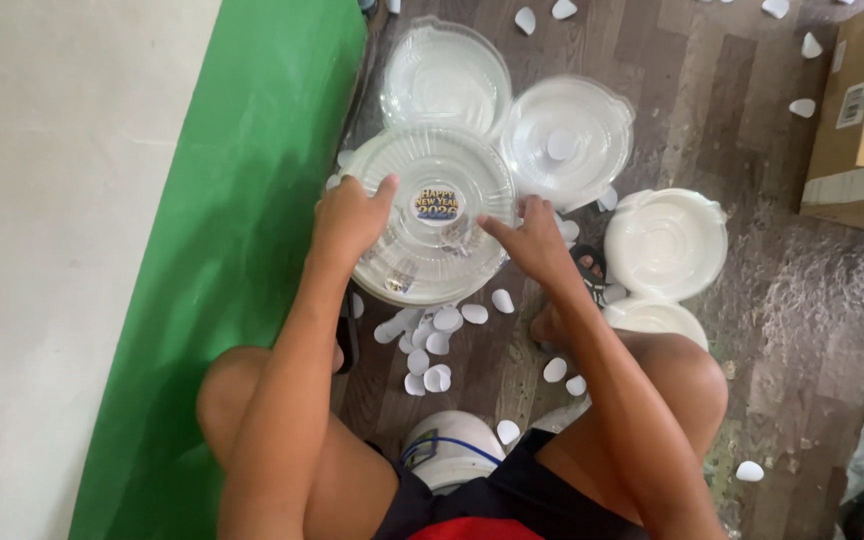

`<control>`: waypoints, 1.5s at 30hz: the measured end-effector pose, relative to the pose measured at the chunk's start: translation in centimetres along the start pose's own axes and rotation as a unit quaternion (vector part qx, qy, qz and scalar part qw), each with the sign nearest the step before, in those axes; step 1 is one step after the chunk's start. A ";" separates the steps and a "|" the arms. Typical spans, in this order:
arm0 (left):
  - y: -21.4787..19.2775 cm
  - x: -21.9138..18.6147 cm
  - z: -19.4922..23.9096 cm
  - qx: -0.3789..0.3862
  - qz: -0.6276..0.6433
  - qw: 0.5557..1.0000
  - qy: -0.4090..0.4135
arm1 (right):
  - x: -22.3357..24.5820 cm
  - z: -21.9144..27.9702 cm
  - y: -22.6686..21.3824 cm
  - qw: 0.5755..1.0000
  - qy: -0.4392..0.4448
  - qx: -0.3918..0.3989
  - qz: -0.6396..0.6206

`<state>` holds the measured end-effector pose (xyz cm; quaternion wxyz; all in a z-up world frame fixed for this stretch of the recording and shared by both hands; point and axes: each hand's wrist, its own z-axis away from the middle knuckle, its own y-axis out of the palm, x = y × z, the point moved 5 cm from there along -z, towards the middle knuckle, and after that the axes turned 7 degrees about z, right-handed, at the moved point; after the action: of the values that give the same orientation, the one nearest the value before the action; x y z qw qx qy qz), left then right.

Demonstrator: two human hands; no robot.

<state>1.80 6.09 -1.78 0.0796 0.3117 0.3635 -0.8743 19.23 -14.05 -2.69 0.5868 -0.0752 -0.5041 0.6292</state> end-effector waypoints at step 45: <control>-1.8 3.9 -3.2 -0.062 0.461 0.884 0.032 | 1.2 1.1 -0.7 0.933 -0.225 -0.237 -0.151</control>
<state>-0.44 9.92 -4.82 0.4812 0.4668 0.2343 -0.7040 18.56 -13.74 -1.09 0.5111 0.0080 -0.7629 0.3958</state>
